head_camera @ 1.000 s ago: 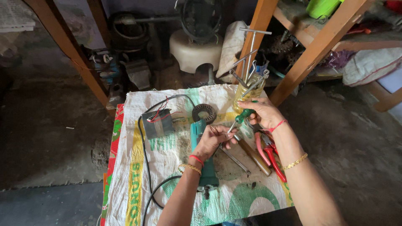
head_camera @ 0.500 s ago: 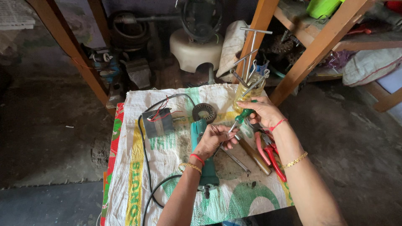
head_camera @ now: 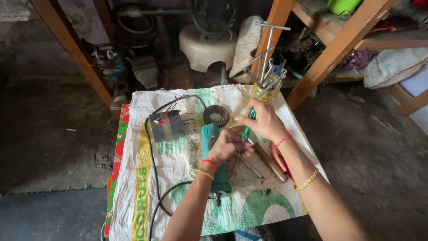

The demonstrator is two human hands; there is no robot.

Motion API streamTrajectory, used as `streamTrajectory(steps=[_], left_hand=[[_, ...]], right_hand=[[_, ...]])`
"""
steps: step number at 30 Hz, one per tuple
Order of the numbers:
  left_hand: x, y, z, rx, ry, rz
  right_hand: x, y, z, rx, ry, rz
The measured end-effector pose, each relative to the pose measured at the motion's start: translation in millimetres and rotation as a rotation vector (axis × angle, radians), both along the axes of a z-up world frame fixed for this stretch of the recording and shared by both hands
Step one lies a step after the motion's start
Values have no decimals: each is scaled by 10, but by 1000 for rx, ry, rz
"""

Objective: The person disassembles a teal electric tool on a workbench, removes a screw with a screwdriver, and uses a hammer to tap the tool's body. The person then reassembles the tool and tightens the screw.

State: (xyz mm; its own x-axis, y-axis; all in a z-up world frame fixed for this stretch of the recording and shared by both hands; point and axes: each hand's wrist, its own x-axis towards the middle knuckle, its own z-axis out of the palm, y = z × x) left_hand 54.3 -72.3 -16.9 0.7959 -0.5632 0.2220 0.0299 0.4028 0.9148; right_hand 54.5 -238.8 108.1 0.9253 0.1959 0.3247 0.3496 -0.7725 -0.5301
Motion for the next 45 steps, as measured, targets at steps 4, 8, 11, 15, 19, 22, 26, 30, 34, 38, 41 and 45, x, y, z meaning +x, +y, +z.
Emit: streamTrajectory(steps=[4, 8, 11, 15, 19, 22, 26, 30, 34, 38, 41, 45], left_hand=[[17, -62, 8, 36, -24, 29], [25, -25, -11, -67, 47, 148], [45, -24, -40, -61, 6, 210], [68, -90, -21, 127, -113, 196], [29, -88, 32, -19, -1, 271], [2, 10, 60, -205, 13, 426], [-54, 115, 108, -271, -93, 631], [-177, 133, 174, -158, -183, 760], [-353, 345, 113, 479, -339, 995], [-499, 623, -51, 474, -480, 827], [-547, 746, -164, 228, -217, 647], [-564, 783, -159, 257, -145, 612]], right_hand=[[-94, 71, -71, 131, -113, 129], [-245, 64, 47, 151, -85, 118], [-358, 111, 158, 117, -89, 137], [-452, 186, 282, 230, 185, 93], [-421, 129, 346, 125, -115, 96], [-397, 31, 259, 228, -119, 24], [-384, 130, -74, 209, -231, -48], [-269, 44, -258, 205, -305, -29], [-225, -48, -302, 162, -272, -27], [-160, -66, -95, 184, -157, 5], [-208, -127, 9, 252, -252, -21], [-297, -54, -137, 407, -213, -8]])
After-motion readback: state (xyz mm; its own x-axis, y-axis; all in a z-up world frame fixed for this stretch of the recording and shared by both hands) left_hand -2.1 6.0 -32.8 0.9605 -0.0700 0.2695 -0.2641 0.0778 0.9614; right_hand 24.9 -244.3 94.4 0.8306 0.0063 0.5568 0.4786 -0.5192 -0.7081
